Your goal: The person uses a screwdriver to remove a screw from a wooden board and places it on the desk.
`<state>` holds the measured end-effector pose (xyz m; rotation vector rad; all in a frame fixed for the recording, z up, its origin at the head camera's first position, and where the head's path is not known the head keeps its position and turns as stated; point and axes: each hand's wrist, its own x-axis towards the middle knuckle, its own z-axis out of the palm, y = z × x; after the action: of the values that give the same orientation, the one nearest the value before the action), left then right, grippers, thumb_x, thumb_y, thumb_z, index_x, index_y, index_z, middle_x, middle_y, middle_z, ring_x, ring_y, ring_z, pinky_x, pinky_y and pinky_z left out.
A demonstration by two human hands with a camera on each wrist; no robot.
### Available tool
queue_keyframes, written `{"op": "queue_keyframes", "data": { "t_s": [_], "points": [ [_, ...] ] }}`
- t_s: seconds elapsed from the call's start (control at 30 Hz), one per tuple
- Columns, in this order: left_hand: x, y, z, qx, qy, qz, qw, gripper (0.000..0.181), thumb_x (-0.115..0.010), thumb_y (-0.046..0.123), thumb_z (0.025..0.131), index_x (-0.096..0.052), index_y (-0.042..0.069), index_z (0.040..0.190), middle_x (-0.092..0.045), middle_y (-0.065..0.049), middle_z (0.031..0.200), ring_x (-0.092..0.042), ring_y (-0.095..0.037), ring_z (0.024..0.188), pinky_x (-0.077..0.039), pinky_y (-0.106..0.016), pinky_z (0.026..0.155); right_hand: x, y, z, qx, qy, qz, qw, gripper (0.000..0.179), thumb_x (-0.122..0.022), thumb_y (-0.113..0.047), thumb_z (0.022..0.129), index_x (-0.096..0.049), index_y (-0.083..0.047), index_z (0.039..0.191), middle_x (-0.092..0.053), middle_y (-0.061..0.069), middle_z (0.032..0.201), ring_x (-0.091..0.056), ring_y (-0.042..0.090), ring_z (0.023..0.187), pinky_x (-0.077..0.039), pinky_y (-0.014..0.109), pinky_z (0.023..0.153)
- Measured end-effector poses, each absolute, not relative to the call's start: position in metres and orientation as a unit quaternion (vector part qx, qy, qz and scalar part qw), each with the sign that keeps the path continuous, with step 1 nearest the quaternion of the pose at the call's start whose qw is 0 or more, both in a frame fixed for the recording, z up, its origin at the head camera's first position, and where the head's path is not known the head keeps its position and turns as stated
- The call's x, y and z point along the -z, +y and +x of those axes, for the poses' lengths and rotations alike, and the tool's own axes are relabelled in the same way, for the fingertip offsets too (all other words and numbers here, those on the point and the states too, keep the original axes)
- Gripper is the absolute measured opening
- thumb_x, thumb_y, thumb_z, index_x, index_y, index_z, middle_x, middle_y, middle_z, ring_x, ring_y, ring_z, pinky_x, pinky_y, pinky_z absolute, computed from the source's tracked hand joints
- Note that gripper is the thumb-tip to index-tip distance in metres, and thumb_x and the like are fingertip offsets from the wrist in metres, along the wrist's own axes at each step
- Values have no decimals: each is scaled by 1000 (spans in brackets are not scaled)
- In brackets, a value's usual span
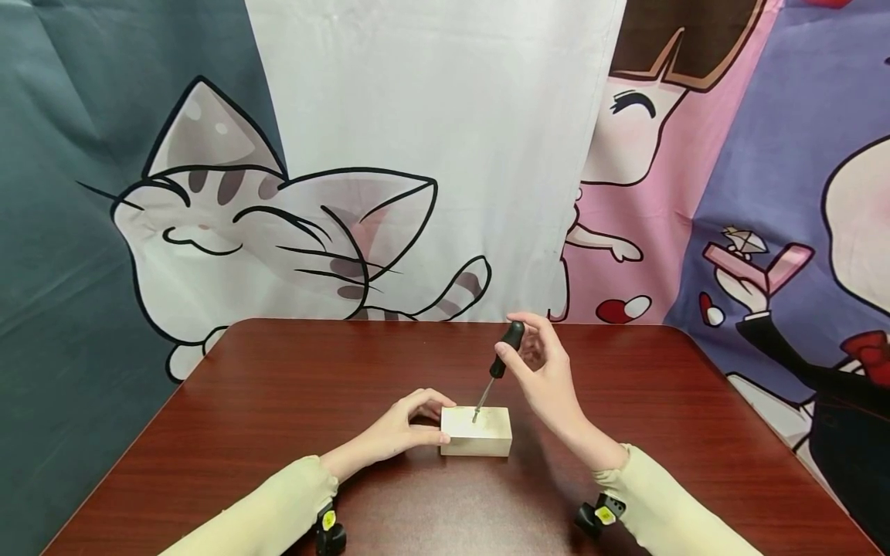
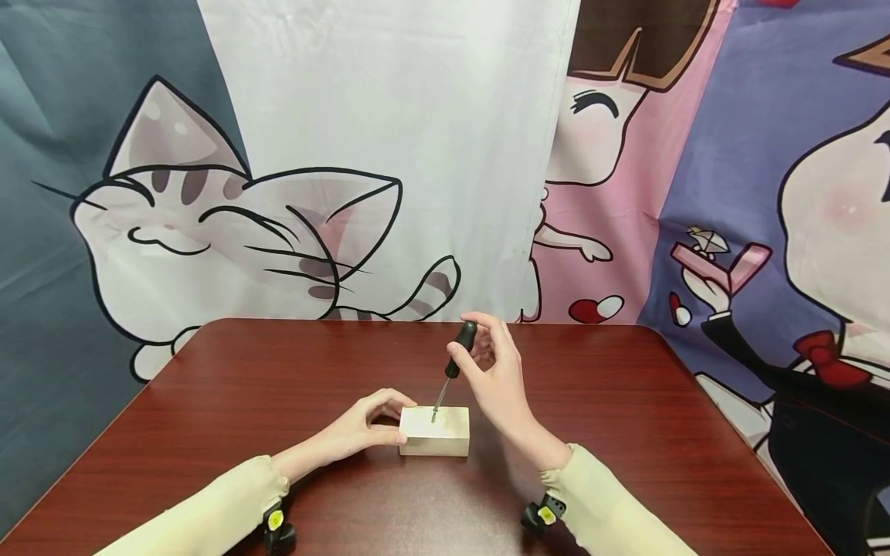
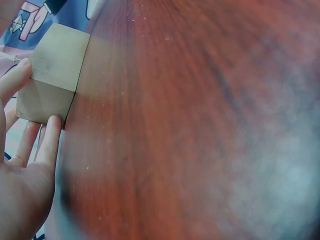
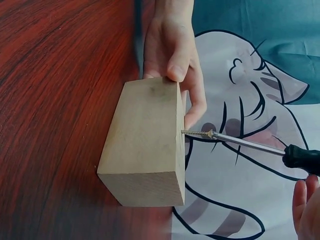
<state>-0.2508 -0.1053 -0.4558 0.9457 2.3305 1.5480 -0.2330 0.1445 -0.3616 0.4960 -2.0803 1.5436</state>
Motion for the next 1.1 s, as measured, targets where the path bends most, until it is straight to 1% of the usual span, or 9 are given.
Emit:
{"op": "queue_keyframes", "data": {
  "t_s": [0.2,0.37,0.43,0.6,0.73,0.83,0.97,1.03,1.1],
  "points": [
    [456,-106,-251,-521,787,317,95,46,-80,23,83,-62,18,125,-61,-7,118,-61,-14,105,-54,-31,93,362,148,-234,-573,-761,203,226,52,-64,-7,95,-51,-26,141,-68,9,110,-64,9,94,-52,18,80],
    [456,-106,-251,-519,788,318,92,46,-80,24,83,-62,19,125,-61,-7,118,-61,-14,105,-54,-32,94,361,149,-233,-584,-750,220,219,46,-58,-4,98,-53,-22,139,-69,11,119,-65,7,102,-52,17,87],
    [457,-106,-251,-519,788,318,91,46,-80,24,83,-62,19,125,-61,-7,118,-61,-14,105,-54,-32,94,360,149,-232,-578,-752,223,224,43,-60,-6,97,-55,-18,137,-68,9,116,-66,6,97,-53,18,84],
    [456,-105,-251,-523,785,320,90,46,-81,23,83,-62,19,125,-61,-7,118,-61,-15,105,-54,-30,92,360,148,-232,-565,-761,210,242,42,-72,-12,90,-58,-19,130,-63,4,102,-63,8,82,-53,21,69],
    [456,-105,-251,-524,784,320,92,46,-80,23,84,-62,18,125,-60,-8,119,-61,-16,105,-54,-30,92,359,147,-231,-566,-761,204,244,44,-74,-11,89,-59,-21,129,-64,4,97,-62,11,76,-52,21,67],
    [457,-106,-251,-525,784,319,93,46,-80,23,84,-62,18,125,-60,-8,119,-61,-16,105,-54,-31,93,358,148,-231,-567,-759,211,241,47,-70,-8,91,-58,-22,134,-67,6,103,-65,10,81,-53,21,71],
    [457,-106,-251,-522,786,320,88,46,-80,24,83,-62,18,125,-61,-8,118,-61,-15,105,-53,-31,93,358,149,-233,-572,-754,232,224,51,-61,-2,95,-51,-21,141,-69,11,115,-66,6,98,-52,18,85],
    [457,-106,-252,-519,788,320,85,46,-81,24,83,-62,18,125,-61,-7,117,-61,-15,105,-53,-30,93,359,150,-233,-575,-751,242,216,49,-57,0,97,-49,-18,142,-68,13,119,-66,5,104,-51,18,91],
    [458,-106,-252,-517,790,320,82,46,-81,24,83,-63,18,125,-62,-7,116,-61,-14,105,-53,-30,93,359,150,-233,-578,-750,241,212,46,-58,-1,97,-51,-16,140,-67,12,121,-66,5,104,-51,18,92]
  ]
}}
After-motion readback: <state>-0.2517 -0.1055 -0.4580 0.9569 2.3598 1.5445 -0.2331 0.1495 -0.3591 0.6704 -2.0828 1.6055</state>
